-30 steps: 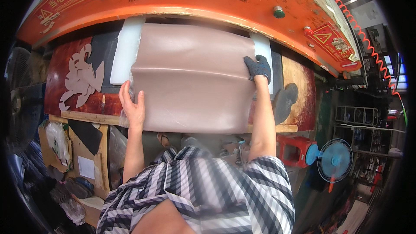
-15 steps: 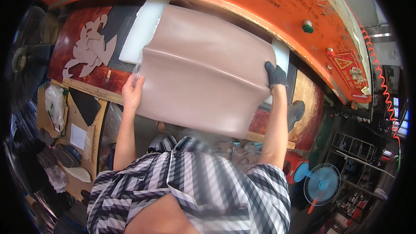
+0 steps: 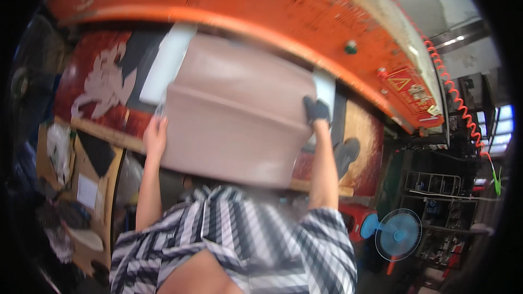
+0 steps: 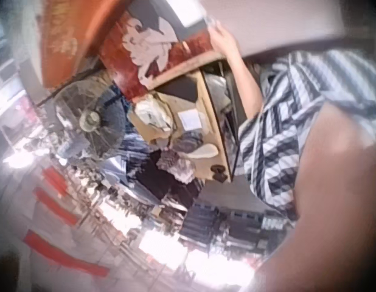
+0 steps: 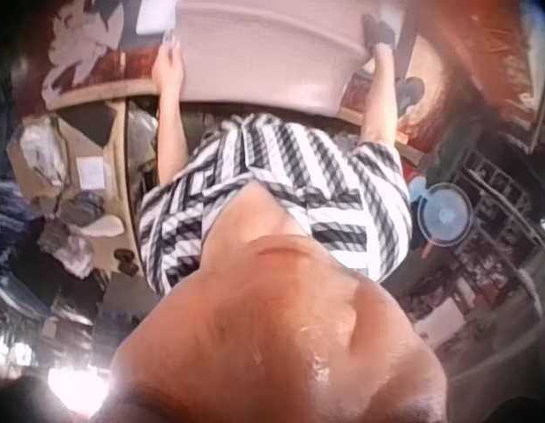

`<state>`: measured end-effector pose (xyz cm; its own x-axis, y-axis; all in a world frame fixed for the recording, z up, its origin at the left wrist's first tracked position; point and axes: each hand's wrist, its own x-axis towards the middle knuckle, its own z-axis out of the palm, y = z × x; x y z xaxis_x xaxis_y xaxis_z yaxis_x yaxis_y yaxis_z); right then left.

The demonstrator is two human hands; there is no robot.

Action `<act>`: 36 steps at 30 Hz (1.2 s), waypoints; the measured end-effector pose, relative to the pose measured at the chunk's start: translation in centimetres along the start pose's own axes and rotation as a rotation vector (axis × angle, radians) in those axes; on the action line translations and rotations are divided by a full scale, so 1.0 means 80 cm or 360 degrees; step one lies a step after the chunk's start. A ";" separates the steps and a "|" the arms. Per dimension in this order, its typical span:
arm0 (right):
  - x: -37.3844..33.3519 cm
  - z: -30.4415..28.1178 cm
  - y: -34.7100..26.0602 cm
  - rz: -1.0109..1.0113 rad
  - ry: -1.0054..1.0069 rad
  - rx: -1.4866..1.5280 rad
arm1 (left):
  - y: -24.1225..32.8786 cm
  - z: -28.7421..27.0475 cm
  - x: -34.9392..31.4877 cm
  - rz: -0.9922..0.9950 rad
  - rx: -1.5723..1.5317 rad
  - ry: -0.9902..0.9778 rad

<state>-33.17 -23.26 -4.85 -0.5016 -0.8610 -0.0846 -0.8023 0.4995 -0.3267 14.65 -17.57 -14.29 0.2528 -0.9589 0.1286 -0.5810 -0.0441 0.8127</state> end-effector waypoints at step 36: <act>-0.105 -0.001 -0.026 0.0329 -0.0542 0.0818 | 0.034 -0.067 0.148 -0.0037 0.0647 -0.0105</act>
<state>-27.33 -17.04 -3.43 -0.4306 -0.7765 -0.4600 -0.4006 0.6212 -0.6736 20.20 -27.55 -7.54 0.2269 -0.9717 0.0658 -0.8373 -0.1602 0.5227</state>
